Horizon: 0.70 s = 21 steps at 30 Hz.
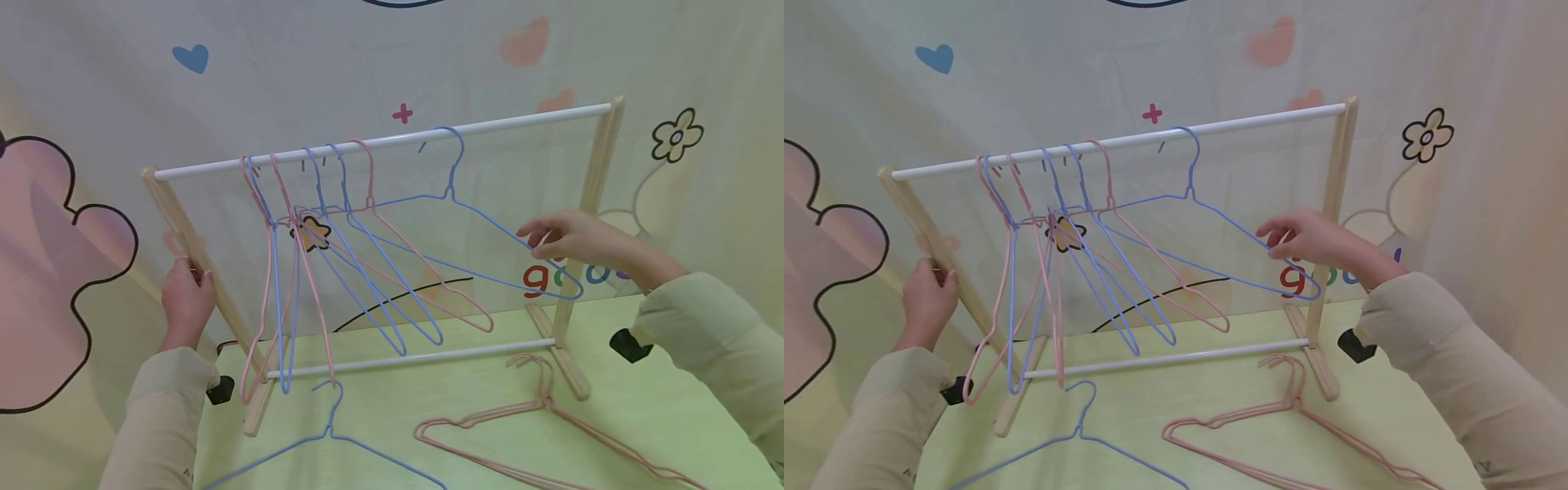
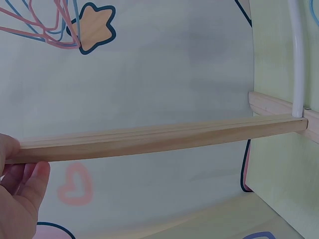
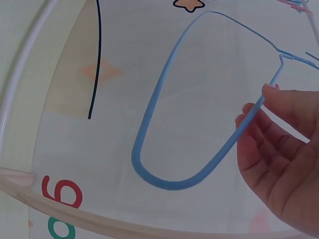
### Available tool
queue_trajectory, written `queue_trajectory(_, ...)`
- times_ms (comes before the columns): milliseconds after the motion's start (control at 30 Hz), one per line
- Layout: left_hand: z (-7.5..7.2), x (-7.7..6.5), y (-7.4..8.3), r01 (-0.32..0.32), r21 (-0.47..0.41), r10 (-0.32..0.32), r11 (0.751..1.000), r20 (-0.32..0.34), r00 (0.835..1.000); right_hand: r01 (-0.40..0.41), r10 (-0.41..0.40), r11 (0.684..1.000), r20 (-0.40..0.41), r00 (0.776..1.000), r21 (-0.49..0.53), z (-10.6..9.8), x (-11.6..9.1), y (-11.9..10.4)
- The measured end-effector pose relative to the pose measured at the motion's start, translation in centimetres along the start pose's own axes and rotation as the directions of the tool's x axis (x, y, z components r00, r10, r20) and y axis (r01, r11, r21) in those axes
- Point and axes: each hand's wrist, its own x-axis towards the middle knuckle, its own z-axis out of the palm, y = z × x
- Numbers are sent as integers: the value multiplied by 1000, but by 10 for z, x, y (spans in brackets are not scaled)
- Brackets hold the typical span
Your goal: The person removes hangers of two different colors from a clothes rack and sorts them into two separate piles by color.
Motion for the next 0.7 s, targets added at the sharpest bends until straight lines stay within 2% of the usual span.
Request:
queue_trajectory(367,-1,-1,2,-6,1,6,1000,11,1000,4,-4,999,9,1000,-35,5,10,-5)
queue_trajectory(533,-1,-1,2,-2,1,2,1000,15,1000,1,-1,999,-9,1000,-46,2,7,-7)
queue_trajectory(700,1,-1,0,-10,0,10,1000,-4,1000,46,-49,998,-59,997,-42,-2,2,-2)
